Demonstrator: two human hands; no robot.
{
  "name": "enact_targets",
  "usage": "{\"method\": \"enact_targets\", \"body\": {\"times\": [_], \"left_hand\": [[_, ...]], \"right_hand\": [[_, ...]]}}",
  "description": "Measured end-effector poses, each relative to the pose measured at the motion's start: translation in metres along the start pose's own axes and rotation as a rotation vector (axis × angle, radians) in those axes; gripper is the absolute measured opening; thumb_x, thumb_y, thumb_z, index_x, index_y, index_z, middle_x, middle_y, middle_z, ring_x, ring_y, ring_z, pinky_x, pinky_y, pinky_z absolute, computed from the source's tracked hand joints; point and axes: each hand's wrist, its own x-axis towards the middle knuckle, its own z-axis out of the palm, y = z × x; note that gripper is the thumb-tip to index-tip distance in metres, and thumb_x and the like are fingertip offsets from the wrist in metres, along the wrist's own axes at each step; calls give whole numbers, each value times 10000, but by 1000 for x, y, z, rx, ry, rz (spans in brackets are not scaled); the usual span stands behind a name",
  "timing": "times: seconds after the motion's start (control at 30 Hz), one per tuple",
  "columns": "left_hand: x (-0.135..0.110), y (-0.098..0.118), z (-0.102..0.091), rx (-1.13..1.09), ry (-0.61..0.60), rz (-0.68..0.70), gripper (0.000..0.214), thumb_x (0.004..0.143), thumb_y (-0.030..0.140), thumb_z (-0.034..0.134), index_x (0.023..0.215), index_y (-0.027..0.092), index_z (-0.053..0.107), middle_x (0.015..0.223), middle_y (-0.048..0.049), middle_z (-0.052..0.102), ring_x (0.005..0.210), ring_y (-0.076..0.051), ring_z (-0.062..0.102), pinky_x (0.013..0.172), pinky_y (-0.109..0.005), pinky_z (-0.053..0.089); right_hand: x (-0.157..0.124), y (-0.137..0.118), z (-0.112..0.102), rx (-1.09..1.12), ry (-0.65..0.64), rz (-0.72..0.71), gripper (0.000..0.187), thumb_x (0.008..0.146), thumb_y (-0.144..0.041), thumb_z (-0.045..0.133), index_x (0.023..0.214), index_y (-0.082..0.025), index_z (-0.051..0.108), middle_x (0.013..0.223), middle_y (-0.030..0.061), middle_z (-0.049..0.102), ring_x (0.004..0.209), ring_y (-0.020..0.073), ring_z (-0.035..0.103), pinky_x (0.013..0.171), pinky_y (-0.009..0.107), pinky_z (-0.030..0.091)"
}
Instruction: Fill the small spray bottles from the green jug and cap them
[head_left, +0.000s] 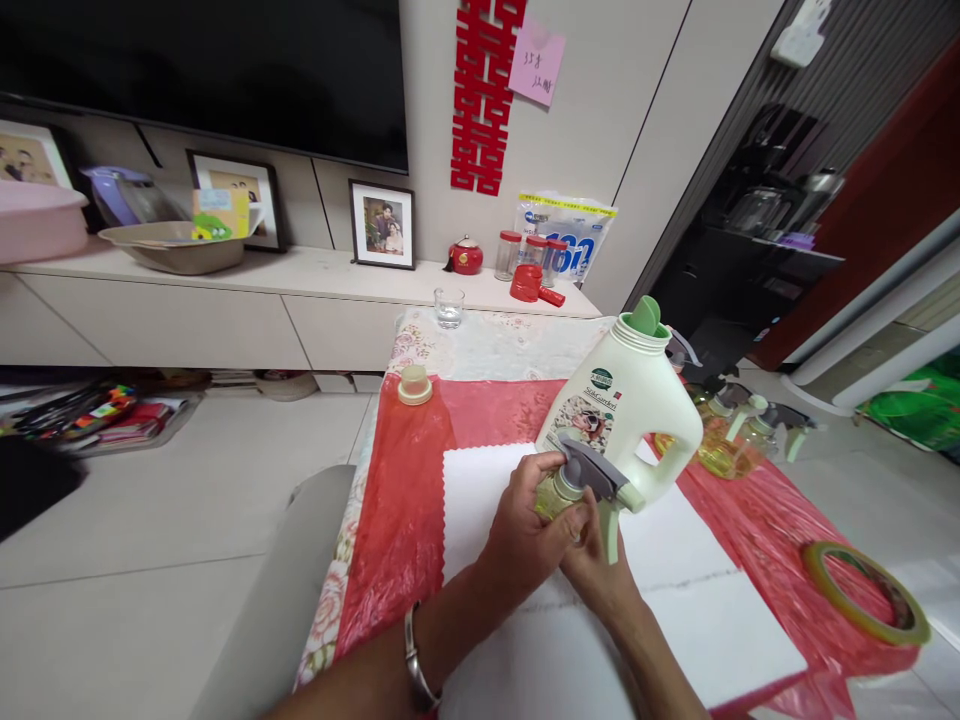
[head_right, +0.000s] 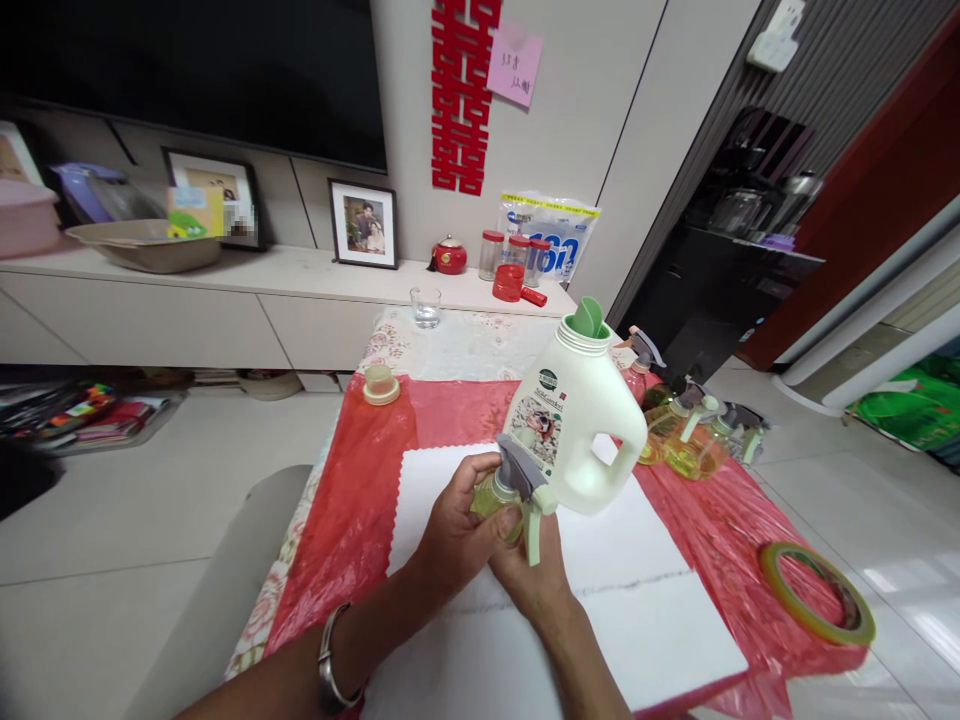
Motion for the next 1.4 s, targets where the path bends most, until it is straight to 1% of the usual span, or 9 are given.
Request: {"method": "enact_targets", "body": {"times": [0.2,0.4,0.5,0.6,0.73,1.03,1.2,1.27,1.4], "left_hand": [[0,2,0,-11,-6,-54,380,814,338,726,1149,204,604,1121,-94,719,1047,-258,670,911,-384,537],[0,5,-2,5,9,-18,341,825,352,718,1124,212,634,1142,-99,702,1102,-279,643,938,-401,526],[0,5,-2,10,-2,-7,342,833,352,704,1137,213,633,1152,-102,691,1118,-286,637,954,-409,519],[0,4,-2,15,-22,-13,364,848,352,675,1173,200,613,1177,-116,672,1148,-293,623,977,-423,505],[0,4,-2,24,-49,-6,376,869,355,635,1199,180,592,1172,-127,659,1142,-293,618,996,-446,485],[0,6,-3,28,-57,25,356,897,365,618,1201,182,600,1164,-126,664,1135,-285,612,1010,-446,469],[0,8,-3,29,-29,17,348,879,386,662,1183,217,640,1142,-97,691,1115,-280,618,981,-418,491],[0,8,-3,30,-31,7,352,876,404,666,1176,220,649,1134,-95,693,1114,-281,619,969,-410,498],[0,9,-4,33,-32,5,357,881,417,657,1175,215,650,1136,-99,690,1110,-281,620,966,-409,499]], "right_hand": [[-2,4,0,-13,-20,-8,362,916,-416,602,1145,-138,578,981,122,638,871,228,645,800,351,593],[5,-12,-6,44,-143,6,321,958,-369,566,1164,-124,593,1052,104,641,932,182,657,806,248,581],[9,-18,-6,106,-170,4,310,964,-359,549,1161,-126,602,1061,91,636,996,178,648,840,227,572],[10,-20,-6,140,-189,1,266,959,-355,543,1084,-132,616,972,65,632,901,153,642,790,205,571],[12,-22,-6,121,-194,-12,238,942,-359,523,923,-139,610,833,48,601,768,136,601,807,227,572],[16,-29,-7,56,-184,-16,292,935,-388,486,1045,-139,589,901,67,619,786,156,604,793,266,567],[16,-30,-9,36,-175,-26,320,931,-410,482,1042,-134,599,931,68,640,823,159,625,726,231,541],[16,-31,-9,31,-169,-29,333,931,-412,484,1064,-129,599,943,70,646,835,160,631,731,230,539],[17,-32,-9,26,-175,-34,315,927,-406,475,1009,-130,603,970,79,658,872,170,643,748,236,536]]}}
